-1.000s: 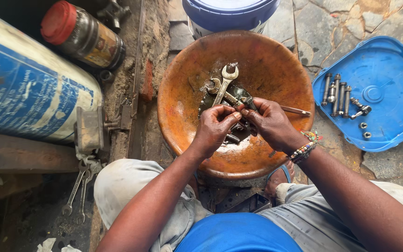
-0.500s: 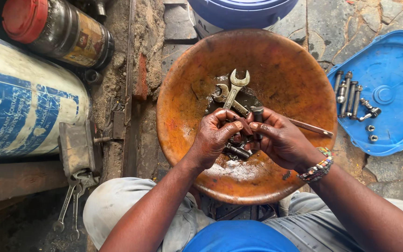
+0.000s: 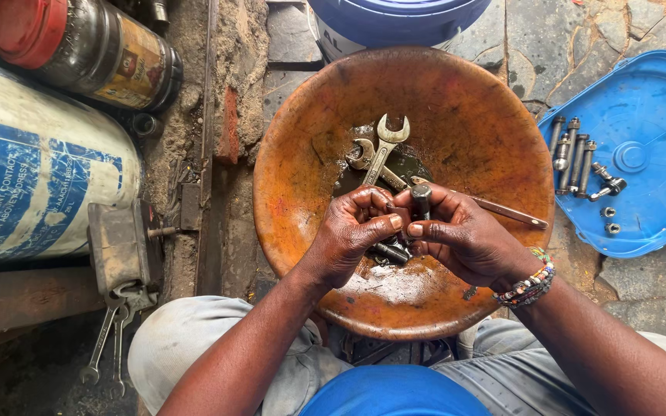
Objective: The person sits on the ground and cleans greasy mechanical parts, including bolts and nuts, using a rag and a wrench. They wipe the parts over a large orange bowl and place cleaned items into a blue plastic tray.
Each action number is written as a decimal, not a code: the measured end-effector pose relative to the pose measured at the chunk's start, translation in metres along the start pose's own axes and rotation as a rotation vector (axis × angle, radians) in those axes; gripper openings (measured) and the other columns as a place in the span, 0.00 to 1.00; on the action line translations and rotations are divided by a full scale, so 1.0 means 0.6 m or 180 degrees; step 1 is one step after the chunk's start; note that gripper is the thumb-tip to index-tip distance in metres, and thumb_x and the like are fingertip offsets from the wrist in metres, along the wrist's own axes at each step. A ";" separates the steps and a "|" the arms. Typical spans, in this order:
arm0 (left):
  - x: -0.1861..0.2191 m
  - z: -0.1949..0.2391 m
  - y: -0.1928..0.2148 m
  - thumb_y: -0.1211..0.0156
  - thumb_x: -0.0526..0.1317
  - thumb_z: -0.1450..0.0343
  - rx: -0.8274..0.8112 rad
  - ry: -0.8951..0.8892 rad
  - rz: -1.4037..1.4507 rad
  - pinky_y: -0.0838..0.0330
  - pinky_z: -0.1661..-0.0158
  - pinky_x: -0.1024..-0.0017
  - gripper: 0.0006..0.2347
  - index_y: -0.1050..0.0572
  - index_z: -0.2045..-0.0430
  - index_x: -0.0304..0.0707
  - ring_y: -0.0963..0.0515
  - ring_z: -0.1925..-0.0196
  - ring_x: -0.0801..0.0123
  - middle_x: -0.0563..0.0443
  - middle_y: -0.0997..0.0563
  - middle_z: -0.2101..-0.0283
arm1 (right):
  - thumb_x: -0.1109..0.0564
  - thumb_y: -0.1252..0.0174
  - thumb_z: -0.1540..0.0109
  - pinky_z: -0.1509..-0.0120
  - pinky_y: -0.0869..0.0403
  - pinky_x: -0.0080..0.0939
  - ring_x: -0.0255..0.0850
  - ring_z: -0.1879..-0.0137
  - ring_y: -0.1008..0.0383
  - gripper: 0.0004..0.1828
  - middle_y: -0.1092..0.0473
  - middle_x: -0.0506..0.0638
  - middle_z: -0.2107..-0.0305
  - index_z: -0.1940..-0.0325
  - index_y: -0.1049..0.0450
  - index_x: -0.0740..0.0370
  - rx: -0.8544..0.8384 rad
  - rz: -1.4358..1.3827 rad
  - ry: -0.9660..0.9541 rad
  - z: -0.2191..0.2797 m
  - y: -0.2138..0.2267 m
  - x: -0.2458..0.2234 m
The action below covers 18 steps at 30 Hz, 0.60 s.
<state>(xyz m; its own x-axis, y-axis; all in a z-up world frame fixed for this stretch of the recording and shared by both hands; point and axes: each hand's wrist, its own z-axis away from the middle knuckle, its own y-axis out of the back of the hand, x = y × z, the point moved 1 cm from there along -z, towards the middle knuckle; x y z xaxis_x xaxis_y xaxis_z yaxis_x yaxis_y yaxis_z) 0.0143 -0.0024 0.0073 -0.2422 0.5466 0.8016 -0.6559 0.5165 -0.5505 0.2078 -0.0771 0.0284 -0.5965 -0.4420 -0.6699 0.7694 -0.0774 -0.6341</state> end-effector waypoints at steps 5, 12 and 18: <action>0.006 0.004 0.000 0.34 0.30 0.30 -0.0050 -0.0277 0.0015 0.23 0.53 0.75 0.06 0.28 0.69 0.35 0.20 0.58 0.77 0.53 0.21 0.61 | 0.65 0.34 0.40 0.49 0.25 0.36 0.32 0.53 0.27 0.14 0.28 0.46 0.58 0.52 0.28 0.64 0.0026 0.0710 0.0361 0.001 -0.001 0.008; 0.014 0.006 0.001 0.34 0.31 0.28 0.0479 -0.0334 -0.0673 0.22 0.63 0.77 0.06 0.28 0.66 0.33 0.22 0.67 0.77 0.45 0.21 0.66 | 0.60 0.35 0.39 0.56 0.23 0.34 0.29 0.59 0.26 0.09 0.28 0.42 0.65 0.59 0.29 0.62 0.0361 0.1378 0.0435 -0.006 0.009 0.006; 0.017 0.003 -0.003 0.36 0.28 0.30 0.0571 -0.0512 -0.0441 0.20 0.65 0.78 0.11 0.33 0.63 0.36 0.22 0.66 0.80 0.52 0.25 0.64 | 0.63 0.36 0.38 0.63 0.27 0.33 0.31 0.64 0.27 0.10 0.27 0.46 0.66 0.56 0.30 0.61 0.0331 0.0811 0.0574 -0.007 0.012 0.003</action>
<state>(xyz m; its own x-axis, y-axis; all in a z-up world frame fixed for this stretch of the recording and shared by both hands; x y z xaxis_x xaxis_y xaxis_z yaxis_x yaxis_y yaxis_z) 0.0117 0.0006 0.0170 -0.2426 0.3598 0.9009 -0.8033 0.4461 -0.3945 0.2113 -0.0749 0.0207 -0.4056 -0.2944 -0.8654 0.9128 -0.0796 -0.4007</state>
